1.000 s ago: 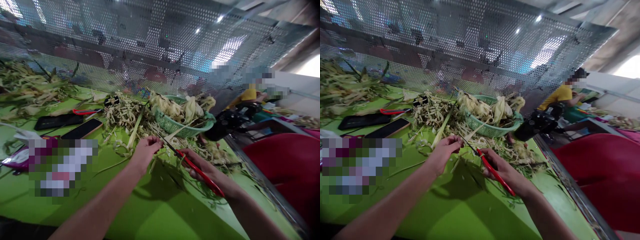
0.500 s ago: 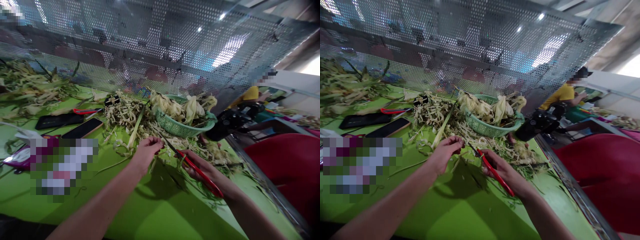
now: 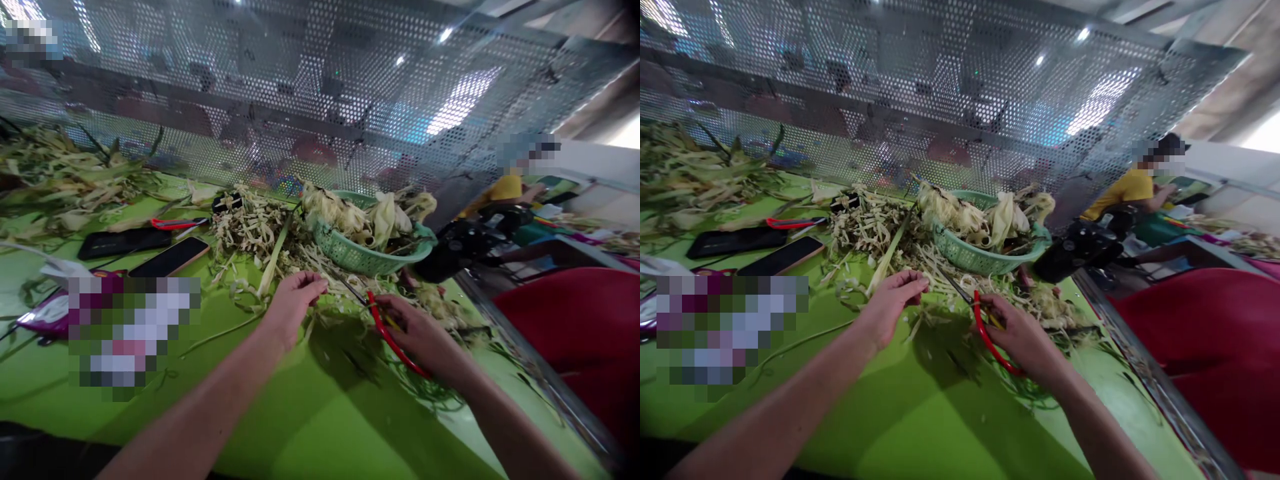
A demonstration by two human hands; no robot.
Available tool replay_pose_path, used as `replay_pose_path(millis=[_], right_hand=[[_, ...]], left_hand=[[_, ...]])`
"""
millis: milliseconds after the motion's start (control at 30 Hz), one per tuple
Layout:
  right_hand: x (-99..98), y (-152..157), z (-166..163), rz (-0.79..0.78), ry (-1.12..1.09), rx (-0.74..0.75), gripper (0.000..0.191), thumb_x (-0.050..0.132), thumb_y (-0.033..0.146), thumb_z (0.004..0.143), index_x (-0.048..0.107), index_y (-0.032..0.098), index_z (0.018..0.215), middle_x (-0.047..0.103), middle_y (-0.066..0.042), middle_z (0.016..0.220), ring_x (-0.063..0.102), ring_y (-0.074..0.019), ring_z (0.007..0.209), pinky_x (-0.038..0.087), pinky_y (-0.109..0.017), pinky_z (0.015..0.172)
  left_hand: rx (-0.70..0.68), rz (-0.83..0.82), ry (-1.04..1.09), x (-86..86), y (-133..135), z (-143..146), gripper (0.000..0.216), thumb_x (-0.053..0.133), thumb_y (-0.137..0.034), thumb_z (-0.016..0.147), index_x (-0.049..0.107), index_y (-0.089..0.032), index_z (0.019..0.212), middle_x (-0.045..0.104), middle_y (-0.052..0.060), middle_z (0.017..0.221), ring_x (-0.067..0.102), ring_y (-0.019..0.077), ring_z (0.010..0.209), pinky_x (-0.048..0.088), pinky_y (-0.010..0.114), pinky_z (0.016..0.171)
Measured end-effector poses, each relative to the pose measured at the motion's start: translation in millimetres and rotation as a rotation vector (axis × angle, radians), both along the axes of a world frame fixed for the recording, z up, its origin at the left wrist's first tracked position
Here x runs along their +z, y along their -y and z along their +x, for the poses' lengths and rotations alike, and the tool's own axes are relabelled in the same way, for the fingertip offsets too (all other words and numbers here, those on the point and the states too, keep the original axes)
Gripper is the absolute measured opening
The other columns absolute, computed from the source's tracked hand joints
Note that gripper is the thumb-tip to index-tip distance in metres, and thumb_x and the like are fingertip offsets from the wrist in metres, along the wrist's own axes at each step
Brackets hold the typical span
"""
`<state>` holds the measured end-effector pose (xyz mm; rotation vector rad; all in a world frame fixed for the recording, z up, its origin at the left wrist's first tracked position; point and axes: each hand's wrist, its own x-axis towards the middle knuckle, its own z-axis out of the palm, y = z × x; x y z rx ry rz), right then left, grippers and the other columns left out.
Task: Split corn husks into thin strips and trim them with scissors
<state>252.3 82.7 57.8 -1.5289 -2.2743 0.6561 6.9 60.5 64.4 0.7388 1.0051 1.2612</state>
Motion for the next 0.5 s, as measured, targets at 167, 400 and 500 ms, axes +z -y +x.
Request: replay_pose_path(millis=[167,400,500], right_hand=[[7.8,-4,15,0.167,0.379,0.067,0.043,0.054,0.037,0.084,0.059,0.026,0.125,0.065,-0.008,0.122,0.064,-0.0311,0.104,0.049,-0.043,0.087],[40.7,2,-43,0.311,-0.009,0.016,0.030,0.054,0.042,0.089,0.070,0.024,0.106,0.072,-0.006,0.101,0.066,-0.0230,0.085,0.051,-0.034,0.073],[34.2,0,-73,0.141,-0.332,0.069,0.035,0.059,0.044,0.085,0.067,0.021,0.110,0.072,-0.005,0.093,0.066,-0.0194,0.080,0.052,-0.031,0.069]], left_hand=[[0.004,0.045,-0.033,-5.7,-2,0,0.010,0.067,-0.024,0.072,0.063,-0.016,0.071,0.056,0.002,0.071,0.045,0.0098,0.063,0.037,0.025,0.063],[0.026,0.116,-0.112,-12.2,-4,5,0.010,0.066,-0.025,0.072,0.061,-0.017,0.073,0.057,0.001,0.073,0.047,0.0105,0.068,0.039,0.025,0.069],[0.026,0.155,-0.146,-12.1,-4,6,0.009,0.064,-0.024,0.074,0.060,-0.017,0.074,0.057,0.001,0.074,0.048,0.0111,0.070,0.040,0.025,0.071]])
